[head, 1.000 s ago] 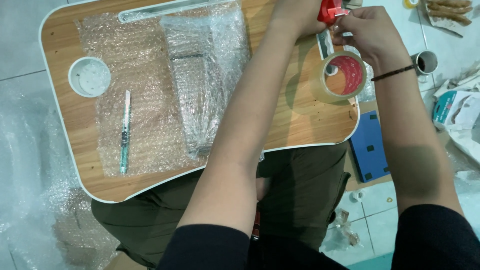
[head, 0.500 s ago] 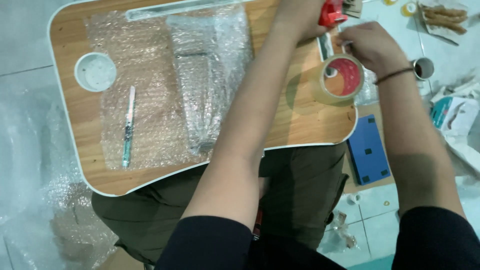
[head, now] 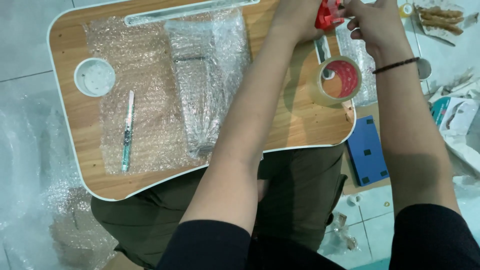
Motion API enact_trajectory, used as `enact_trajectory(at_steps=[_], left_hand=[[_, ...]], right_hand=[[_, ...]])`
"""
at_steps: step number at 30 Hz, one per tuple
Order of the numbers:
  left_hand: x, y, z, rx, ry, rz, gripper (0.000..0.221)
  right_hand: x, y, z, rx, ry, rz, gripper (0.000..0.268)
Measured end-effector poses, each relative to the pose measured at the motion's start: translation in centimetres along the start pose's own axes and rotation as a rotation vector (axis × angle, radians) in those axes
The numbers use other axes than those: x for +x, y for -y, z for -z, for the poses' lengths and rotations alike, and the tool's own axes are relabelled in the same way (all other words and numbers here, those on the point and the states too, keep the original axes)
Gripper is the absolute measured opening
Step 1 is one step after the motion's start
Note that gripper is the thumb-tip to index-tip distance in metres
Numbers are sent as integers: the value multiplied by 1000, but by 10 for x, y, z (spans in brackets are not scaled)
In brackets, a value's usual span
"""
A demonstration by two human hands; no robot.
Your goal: Wrapping a rectangular box in bubble wrap and securing it with clear packing tape on a small portable desk.
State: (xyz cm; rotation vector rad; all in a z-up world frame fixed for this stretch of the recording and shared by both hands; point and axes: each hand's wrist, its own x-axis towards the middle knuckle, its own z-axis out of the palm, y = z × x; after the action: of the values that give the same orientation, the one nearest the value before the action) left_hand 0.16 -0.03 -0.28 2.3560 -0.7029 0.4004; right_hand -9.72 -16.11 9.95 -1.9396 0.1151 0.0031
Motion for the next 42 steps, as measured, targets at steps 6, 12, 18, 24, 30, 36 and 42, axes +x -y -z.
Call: enact_trajectory(at_steps=[6, 12, 18, 24, 30, 36, 42], left_hand=[[-3, -4, 8, -55, -73, -49, 57], [4, -6, -4, -43, 14, 55, 50], [5, 2, -17, 37, 89, 46, 52], [5, 3, -19, 22, 19, 17, 50], [4, 6, -22, 32, 66, 32, 48], [10, 9, -20, 42, 101, 46, 47], [4, 9, -29, 42, 160, 65, 45]], right_hand=[[16, -11, -6, -184, -148, -78, 13], [6, -18, 2, 97, -148, -78, 24], [-10, -12, -2, 97, -102, -13, 55], [-6, -21, 0, 182, -84, -159, 50], [-10, -18, -9, 114, -53, -69, 48], [-15, -19, -4, 89, 112, 1, 64], [-15, -29, -6, 184, 117, -6, 76]])
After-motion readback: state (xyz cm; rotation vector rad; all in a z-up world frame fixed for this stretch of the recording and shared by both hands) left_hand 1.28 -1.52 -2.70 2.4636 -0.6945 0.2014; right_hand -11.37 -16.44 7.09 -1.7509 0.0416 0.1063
